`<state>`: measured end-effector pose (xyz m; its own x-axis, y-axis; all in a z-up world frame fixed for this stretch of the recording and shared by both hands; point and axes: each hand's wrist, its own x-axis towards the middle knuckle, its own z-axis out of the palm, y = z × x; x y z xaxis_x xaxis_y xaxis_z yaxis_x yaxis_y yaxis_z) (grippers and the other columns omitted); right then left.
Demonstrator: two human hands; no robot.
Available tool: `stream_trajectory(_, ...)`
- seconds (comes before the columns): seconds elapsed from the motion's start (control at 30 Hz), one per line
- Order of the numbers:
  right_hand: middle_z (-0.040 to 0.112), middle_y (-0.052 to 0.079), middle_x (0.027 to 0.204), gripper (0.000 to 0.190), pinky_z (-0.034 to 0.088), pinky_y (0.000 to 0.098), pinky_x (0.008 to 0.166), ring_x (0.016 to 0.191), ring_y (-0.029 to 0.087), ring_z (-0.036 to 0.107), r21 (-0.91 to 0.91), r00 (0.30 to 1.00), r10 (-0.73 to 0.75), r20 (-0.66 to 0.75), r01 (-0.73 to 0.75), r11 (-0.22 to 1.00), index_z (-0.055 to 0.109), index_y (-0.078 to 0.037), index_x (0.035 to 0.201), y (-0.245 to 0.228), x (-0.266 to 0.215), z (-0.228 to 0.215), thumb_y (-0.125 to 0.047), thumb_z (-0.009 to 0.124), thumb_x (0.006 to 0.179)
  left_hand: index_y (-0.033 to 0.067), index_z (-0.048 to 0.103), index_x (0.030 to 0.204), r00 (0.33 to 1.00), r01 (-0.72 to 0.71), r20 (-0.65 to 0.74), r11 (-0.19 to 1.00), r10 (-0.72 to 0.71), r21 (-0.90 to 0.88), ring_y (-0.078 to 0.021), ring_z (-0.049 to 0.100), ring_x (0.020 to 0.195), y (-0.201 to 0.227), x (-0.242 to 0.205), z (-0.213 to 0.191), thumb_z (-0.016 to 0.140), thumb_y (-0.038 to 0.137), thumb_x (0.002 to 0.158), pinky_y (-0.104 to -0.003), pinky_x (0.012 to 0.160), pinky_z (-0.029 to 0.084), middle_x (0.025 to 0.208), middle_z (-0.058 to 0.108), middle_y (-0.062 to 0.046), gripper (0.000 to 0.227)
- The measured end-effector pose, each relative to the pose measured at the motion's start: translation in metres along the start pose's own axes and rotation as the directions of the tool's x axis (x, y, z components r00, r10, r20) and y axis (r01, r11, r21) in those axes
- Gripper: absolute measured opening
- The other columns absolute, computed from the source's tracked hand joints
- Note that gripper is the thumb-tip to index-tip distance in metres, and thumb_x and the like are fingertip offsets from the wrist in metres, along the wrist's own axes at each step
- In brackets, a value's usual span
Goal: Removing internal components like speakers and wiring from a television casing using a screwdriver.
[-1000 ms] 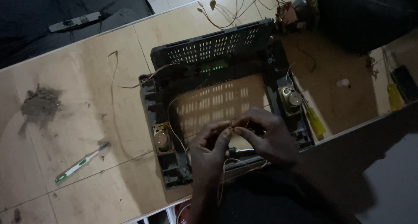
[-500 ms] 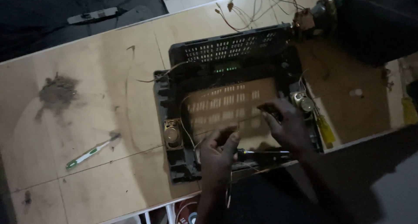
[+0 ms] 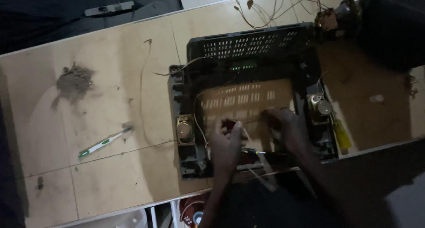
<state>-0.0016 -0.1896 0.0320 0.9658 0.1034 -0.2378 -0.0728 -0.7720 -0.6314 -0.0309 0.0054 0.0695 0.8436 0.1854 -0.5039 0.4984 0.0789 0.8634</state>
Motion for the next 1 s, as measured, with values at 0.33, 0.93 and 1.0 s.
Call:
stream_trajectory(0.33, 0.076, 0.019, 0.099, 0.039, 0.056, 0.0523, 0.093, 0.101, 0.045, 0.071, -0.134, 0.985, -0.149, -0.091, 0.136, 0.982, 0.072, -0.013, 0.116, 0.052, 0.025, 0.022, -0.016, 0.078, 0.077, 0.0042, 0.051, 0.142, 0.996, -0.08, 0.013, 0.844, 0.087, 0.53, -0.0531, 0.061, 0.121, 0.021, 0.005, -0.006, 0.065, 0.03, 0.095, -0.066, 0.1, 0.05, 0.129, 0.064, -0.03, 0.055)
stream_trajectory(0.93, 0.069, 0.009, 0.087, 0.02, 0.058, 0.0366, 0.075, 0.083, 0.031, 0.07, -0.08, 0.902, -0.367, -0.227, 0.358, 0.93, 0.077, -0.013, 0.108, -0.072, 0.019, -0.01, -0.008, 0.073, 0.089, 0.0064, 0.058, 0.126, 0.72, -0.326, -0.289, 0.675, 0.63, 0.662, -0.0375, 0.06, 0.112, -0.057, 0.028, -0.111, 0.09, 0.037, 0.075, -0.05, 0.097, 0.053, 0.119, 0.057, -0.014, 0.067)
stream_trajectory(1.0, 0.069, 0.008, 0.083, 0.02, 0.058, 0.0383, 0.075, 0.08, 0.031, 0.07, -0.087, 0.895, -0.397, -0.206, 0.387, 0.918, 0.077, -0.015, 0.106, -0.089, 0.016, -0.002, -0.011, 0.075, 0.086, 0.0092, 0.06, 0.126, 0.717, -0.314, -0.324, 0.7, 0.618, 0.641, -0.0356, 0.061, 0.113, -0.06, 0.029, -0.108, 0.088, 0.039, 0.077, -0.05, 0.097, 0.053, 0.119, 0.059, -0.012, 0.064)
